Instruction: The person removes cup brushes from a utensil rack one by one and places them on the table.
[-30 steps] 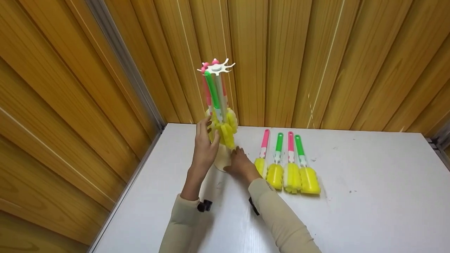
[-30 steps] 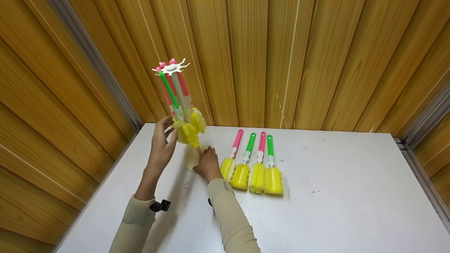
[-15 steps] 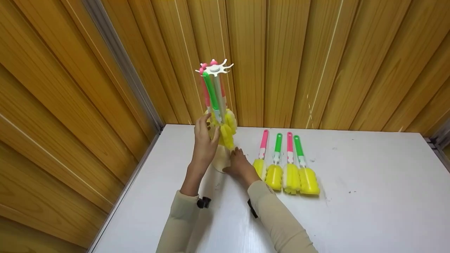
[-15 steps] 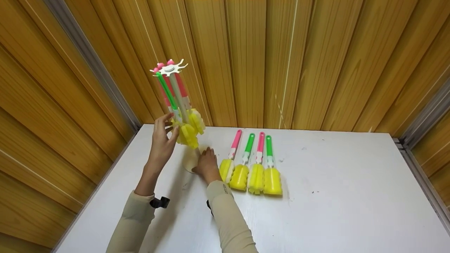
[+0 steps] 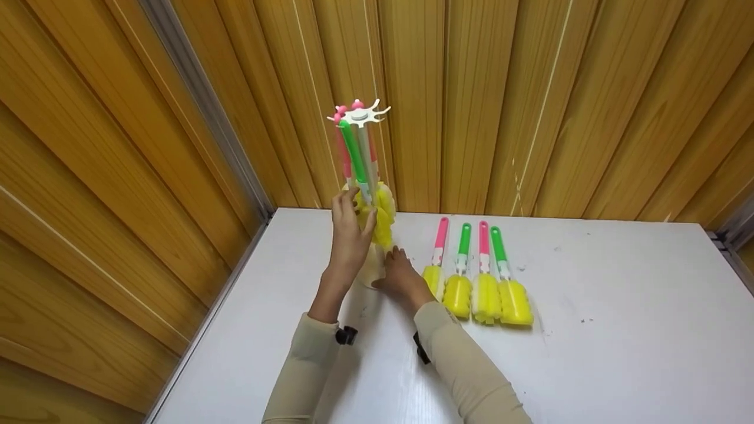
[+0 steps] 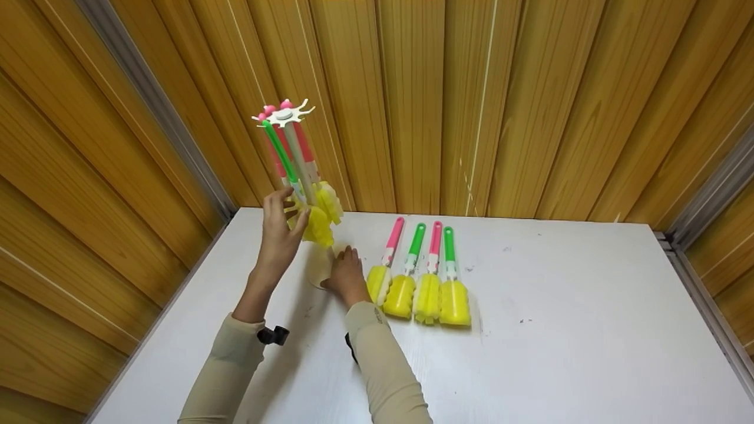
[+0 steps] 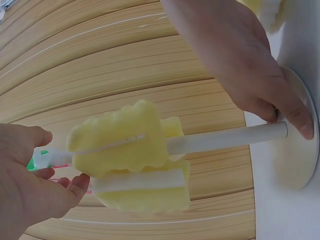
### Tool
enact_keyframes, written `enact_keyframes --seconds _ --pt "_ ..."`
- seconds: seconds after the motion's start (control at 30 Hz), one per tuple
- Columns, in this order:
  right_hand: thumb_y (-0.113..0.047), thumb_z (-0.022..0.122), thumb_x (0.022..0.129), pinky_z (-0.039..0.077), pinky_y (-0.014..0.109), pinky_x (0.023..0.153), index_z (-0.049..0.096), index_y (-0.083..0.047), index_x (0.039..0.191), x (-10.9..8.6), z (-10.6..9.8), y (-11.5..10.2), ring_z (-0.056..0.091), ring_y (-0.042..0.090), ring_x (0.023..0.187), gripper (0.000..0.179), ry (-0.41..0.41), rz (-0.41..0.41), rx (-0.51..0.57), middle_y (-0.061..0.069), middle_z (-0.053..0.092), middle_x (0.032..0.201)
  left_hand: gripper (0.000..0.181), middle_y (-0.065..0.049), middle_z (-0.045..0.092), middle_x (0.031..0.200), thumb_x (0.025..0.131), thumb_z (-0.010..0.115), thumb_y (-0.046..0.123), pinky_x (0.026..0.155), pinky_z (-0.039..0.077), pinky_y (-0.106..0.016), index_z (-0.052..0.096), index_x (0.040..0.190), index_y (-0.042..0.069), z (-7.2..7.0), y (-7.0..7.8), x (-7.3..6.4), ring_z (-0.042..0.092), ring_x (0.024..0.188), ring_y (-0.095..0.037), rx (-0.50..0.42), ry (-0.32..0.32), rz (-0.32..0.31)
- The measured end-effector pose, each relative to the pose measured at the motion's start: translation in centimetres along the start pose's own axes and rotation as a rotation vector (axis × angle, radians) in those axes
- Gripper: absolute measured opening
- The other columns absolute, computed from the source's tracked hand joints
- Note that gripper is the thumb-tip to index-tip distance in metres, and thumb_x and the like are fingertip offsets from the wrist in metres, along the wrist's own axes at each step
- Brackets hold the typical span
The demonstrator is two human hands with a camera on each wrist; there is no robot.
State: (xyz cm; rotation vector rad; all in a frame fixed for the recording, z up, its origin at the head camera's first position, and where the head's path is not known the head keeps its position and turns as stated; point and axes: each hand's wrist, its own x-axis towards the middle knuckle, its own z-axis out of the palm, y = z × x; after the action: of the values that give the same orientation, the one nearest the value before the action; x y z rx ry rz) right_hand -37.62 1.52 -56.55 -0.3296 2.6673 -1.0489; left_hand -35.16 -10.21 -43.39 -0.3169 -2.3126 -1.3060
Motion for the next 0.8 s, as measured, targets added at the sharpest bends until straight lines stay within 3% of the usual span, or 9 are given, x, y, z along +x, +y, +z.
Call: enact_keyframes --seconds 0.2,0.37,0.57,0.8 --pt "-0.028 0.077 0.092 0.013 0.054 0.123 0.024 0.004 0.158 0.2 0.1 0.2 0.006 0.04 0.155 0.09 0.007 -0.001 0.017 0.023 0.012 0.167 0.055 -0.019 0.045 0.139 0.1 0.063 0.005 0.105 0.049 -0.037 0.036 0.147 -0.003 0.6 0.3 0.5 0.053 0.128 -0.029 -0.009 0.02 0.041" --pt "-0.029 0.078 0.091 0.016 0.052 0.123 0.025 0.005 0.157 0.8 0.4 0.4 0.008 0.039 0.155 0.092 0.01 0.014 0.009 0.023 0.012 0.167 0.059 -0.018 0.052 0.135 0.101 0.063 0.007 0.099 0.053 -0.035 0.034 0.151 -0.003 0.9 0.6 1.2 0.061 0.12 -0.026 -0.06 0.073 0.028" --pt "-0.031 0.078 0.09 0.018 0.049 0.124 0.024 0.007 0.157 1.2 0.4 0.5 0.01 0.039 0.155 0.095 0.012 0.015 -0.031 0.025 0.013 0.166 0.047 -0.018 0.059 0.127 0.101 0.063 0.007 0.091 0.056 -0.03 0.044 0.142 -0.003 0.9 1.0 2.1 0.066 0.109 -0.024 -0.087 0.142 0.031" --pt "-0.033 0.077 0.092 0.015 0.05 0.124 0.022 0.008 0.157 0.8 0.2 0.3 0.009 0.04 0.155 0.095 -0.011 -0.002 -0.064 0.027 0.012 0.166 0.038 -0.019 0.065 0.118 0.099 0.064 0.005 0.086 0.059 -0.03 0.052 0.134 -0.004 0.5 0.6 2.2 0.07 0.104 -0.026 -0.148 0.172 0.042"
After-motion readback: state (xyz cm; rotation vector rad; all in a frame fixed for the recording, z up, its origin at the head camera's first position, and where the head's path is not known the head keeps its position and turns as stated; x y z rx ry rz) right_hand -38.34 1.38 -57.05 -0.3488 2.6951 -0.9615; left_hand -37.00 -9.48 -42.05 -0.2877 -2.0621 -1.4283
